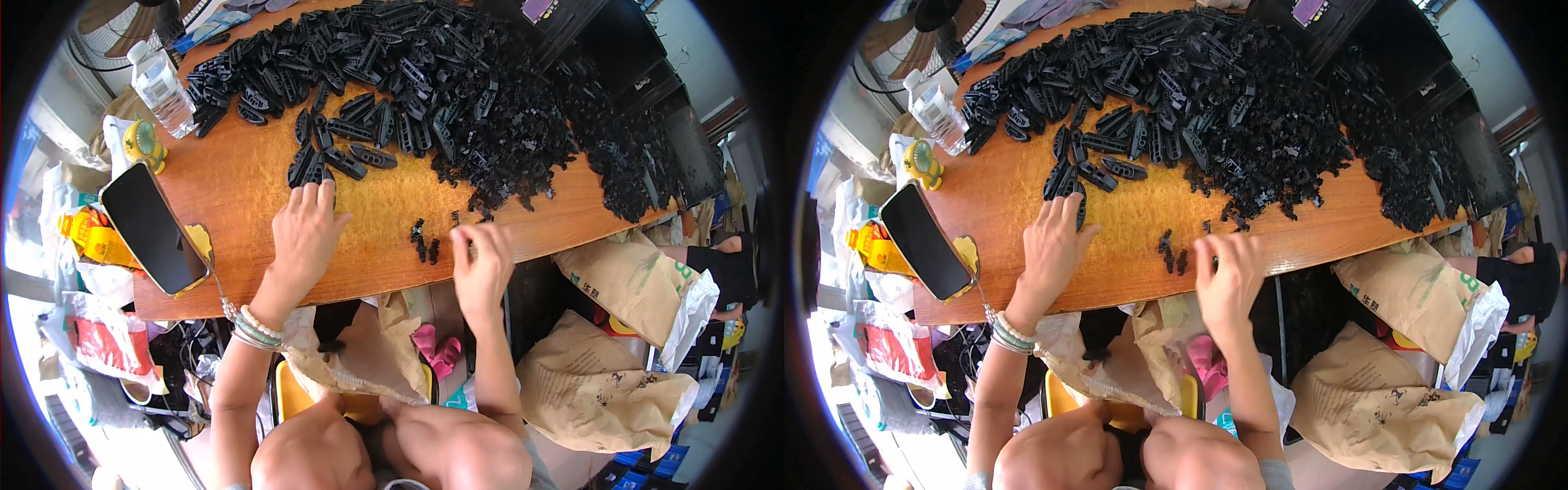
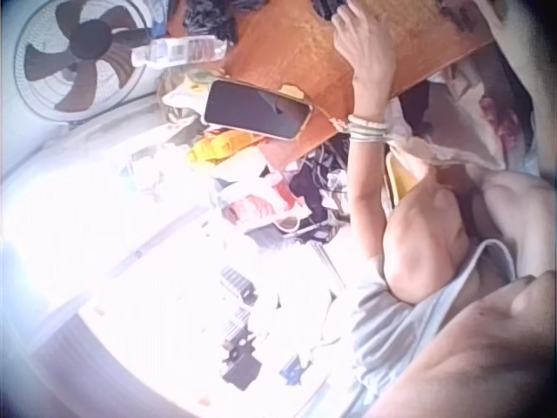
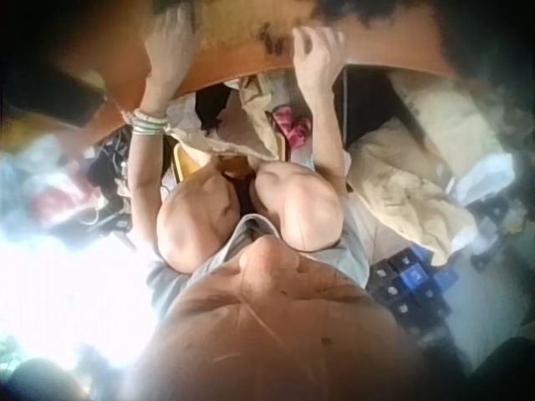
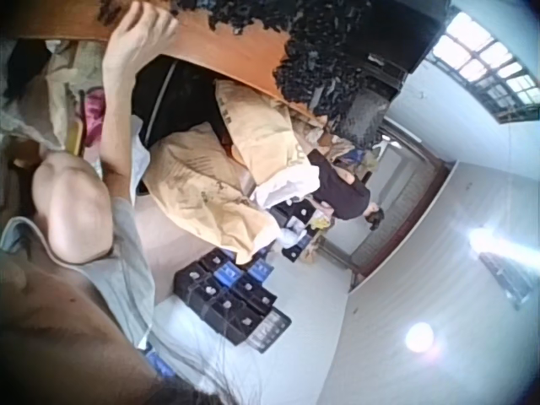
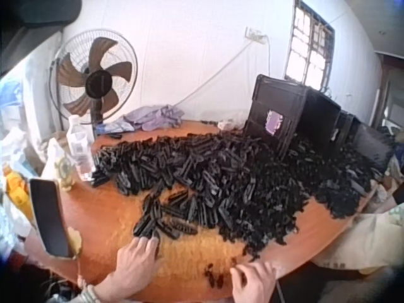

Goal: The person assembles plastic items by picking up brackets and clips from the table, fitting the small clips into the brackets by hand, and dropping the assembled pieces into a paper bag.

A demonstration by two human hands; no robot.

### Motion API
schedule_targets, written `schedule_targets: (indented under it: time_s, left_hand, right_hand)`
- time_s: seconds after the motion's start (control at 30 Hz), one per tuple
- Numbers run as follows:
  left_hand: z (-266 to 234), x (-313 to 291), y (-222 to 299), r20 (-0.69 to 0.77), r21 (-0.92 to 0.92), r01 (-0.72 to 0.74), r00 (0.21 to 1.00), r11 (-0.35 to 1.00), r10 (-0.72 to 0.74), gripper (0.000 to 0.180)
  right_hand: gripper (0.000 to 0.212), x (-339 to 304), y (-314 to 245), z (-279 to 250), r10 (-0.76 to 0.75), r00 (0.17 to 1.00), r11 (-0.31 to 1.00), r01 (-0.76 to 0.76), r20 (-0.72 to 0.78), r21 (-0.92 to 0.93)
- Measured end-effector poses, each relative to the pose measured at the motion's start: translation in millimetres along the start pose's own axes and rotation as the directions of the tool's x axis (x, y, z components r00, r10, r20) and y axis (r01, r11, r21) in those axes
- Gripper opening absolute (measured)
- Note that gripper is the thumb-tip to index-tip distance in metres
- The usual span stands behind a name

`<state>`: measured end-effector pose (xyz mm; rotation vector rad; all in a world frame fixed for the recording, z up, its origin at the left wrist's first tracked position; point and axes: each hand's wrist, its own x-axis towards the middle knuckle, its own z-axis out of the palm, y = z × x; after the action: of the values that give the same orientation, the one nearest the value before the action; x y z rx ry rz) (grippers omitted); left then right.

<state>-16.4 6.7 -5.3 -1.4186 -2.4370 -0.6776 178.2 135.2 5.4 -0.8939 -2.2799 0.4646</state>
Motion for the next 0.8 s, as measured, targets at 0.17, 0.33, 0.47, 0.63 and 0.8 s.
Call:
schedule_targets:
  time_s: [0.17,0.33,0.47,0.63,0.8]
  left_hand:
    - [-5,-9,4,-0.062,-0.121,0.025,0.998,0.992,-0.032,0.030]
    - [-28,-28,17,0.469,-0.856,0.502,0.855,0.125,-0.220,0.026]
    - [-45,-35,33,0.520,-0.849,0.529,0.839,0.015,-0.159,0.032]
    - [-54,-41,38,0.530,-0.841,0.537,0.842,0.065,-0.104,0.030]
    - [-59,-43,35,0.545,-0.837,0.547,0.837,0.033,-0.042,0.027]
  right_hand:
    - [0.007,11,20,12,-0.144,0.989,0.920,0.128,-0.016,-0.371]
    - [0.011,2,1,1,-0.144,0.977,0.978,0.165,-0.158,0.127]
    - [0.012,-10,-31,-7,-0.096,0.988,0.879,0.141,-0.120,0.456]
    - [0.021,-8,-61,-13,-0.373,0.926,0.771,0.342,-0.056,0.537]
    - [0.027,-7,-61,-10,-0.498,0.862,0.748,0.484,-0.097,0.454]
